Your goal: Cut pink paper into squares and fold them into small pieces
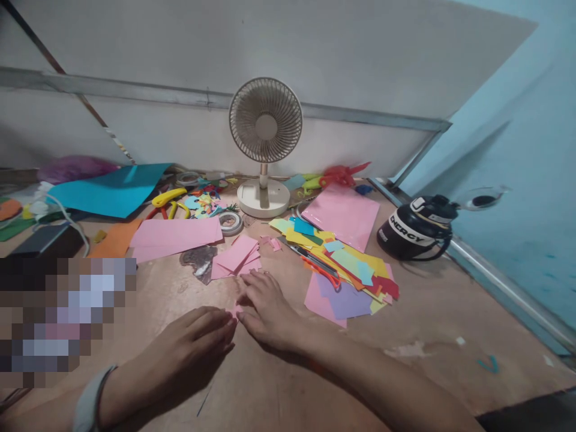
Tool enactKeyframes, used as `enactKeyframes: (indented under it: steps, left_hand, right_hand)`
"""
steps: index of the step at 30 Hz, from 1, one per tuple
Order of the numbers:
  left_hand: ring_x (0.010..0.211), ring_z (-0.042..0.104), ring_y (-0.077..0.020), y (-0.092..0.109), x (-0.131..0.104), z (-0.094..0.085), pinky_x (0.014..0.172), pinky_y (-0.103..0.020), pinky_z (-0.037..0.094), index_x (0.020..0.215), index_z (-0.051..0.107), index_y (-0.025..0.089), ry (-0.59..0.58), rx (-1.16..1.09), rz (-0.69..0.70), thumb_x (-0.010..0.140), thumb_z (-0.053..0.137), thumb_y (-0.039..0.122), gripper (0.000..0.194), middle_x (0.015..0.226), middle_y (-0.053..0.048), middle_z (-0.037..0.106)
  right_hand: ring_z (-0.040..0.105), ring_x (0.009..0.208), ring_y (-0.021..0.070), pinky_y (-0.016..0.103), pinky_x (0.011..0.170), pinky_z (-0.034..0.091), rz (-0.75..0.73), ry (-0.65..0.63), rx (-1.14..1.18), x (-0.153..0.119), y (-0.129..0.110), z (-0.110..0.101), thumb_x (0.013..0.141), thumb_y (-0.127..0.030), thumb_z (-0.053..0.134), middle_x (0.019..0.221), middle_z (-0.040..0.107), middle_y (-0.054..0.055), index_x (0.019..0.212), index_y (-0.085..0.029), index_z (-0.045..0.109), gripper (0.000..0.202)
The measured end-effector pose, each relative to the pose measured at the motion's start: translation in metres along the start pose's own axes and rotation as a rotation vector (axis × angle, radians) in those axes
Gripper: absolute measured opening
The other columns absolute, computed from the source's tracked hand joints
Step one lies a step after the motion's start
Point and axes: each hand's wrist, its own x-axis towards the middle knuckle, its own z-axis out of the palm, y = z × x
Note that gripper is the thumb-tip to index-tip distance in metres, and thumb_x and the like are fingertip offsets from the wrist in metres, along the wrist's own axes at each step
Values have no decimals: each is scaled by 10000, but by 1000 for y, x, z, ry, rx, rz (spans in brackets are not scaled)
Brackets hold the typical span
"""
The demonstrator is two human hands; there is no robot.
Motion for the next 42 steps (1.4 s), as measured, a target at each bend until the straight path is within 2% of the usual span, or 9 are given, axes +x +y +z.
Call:
enactKeyframes:
  steps: [3, 9, 16, 20, 27, 34, 38, 42]
  left_hand:
    - [845, 657, -235, 0, 0, 0, 719, -369, 581, 1103, 595, 150, -8, -6, -13, 989, 476, 139, 165, 927, -97, 659]
    - [880, 656, -259, -1, -2, 3, 737, -405, 592, 1078, 590, 129, -34, -19, -8, 986, 492, 137, 134, 967, -118, 661]
    - [919, 659, -254, -1, -4, 5, 776, -399, 590, 1150, 587, 138, -8, -9, -9, 979, 504, 128, 190, 1022, -119, 667]
    - [899, 666, -259, 0, -3, 4, 748, -399, 594, 1147, 588, 131, -5, 3, 2, 975, 499, 126, 194, 994, -117, 671]
    - [894, 664, -263, 1, -2, 3, 744, -419, 600, 1138, 589, 129, -23, -12, -13, 981, 478, 128, 192, 996, -121, 673]
    - [941, 674, -269, 0, 1, 0, 782, -425, 604, 1194, 582, 107, 10, -6, 14, 958, 461, 74, 267, 1043, -135, 684]
    - [931, 676, -263, -1, 0, 1, 777, -420, 603, 1179, 590, 118, 13, -2, 19, 969, 468, 95, 244, 1037, -127, 684]
    - [914, 668, -257, -2, -1, 2, 773, -417, 597, 1170, 589, 127, -20, 6, 8, 987, 484, 132, 211, 1034, -118, 682]
  right_hand:
    - [415, 1357, 258, 497, 1151, 318, -5, 16, 29, 0, 2, 1, 882, -162, 595, 1404, 521, 145, 1006, -184, 616, 128]
    - [439, 1336, 267, 511, 1147, 321, -18, 43, 39, 0, 7, 4, 890, -212, 594, 1375, 541, 163, 1141, -169, 598, 255]
    - [420, 1355, 265, 521, 1155, 300, -15, 9, 40, 0, 5, 3, 879, -223, 611, 1397, 524, 152, 1117, -189, 603, 241]
    - [437, 1340, 265, 509, 1136, 336, -3, 27, 37, 1, 5, 1, 882, -213, 596, 1385, 533, 156, 1141, -187, 591, 260]
    - [463, 1321, 262, 532, 1165, 282, -42, 6, -25, 3, 3, -3, 909, -211, 557, 1373, 556, 158, 1082, -178, 595, 180]
    - [452, 1330, 257, 517, 1150, 316, -18, 21, 40, 1, 3, -2, 876, -177, 586, 1370, 547, 156, 1031, -188, 581, 155]
    - [460, 1320, 243, 488, 1134, 338, 0, 50, 91, 1, 3, -2, 875, -163, 606, 1343, 564, 153, 956, -190, 582, 89]
    - [464, 1314, 258, 512, 1129, 328, 1, 55, 84, 1, 5, 1, 883, -183, 628, 1347, 567, 154, 946, -188, 605, 67]
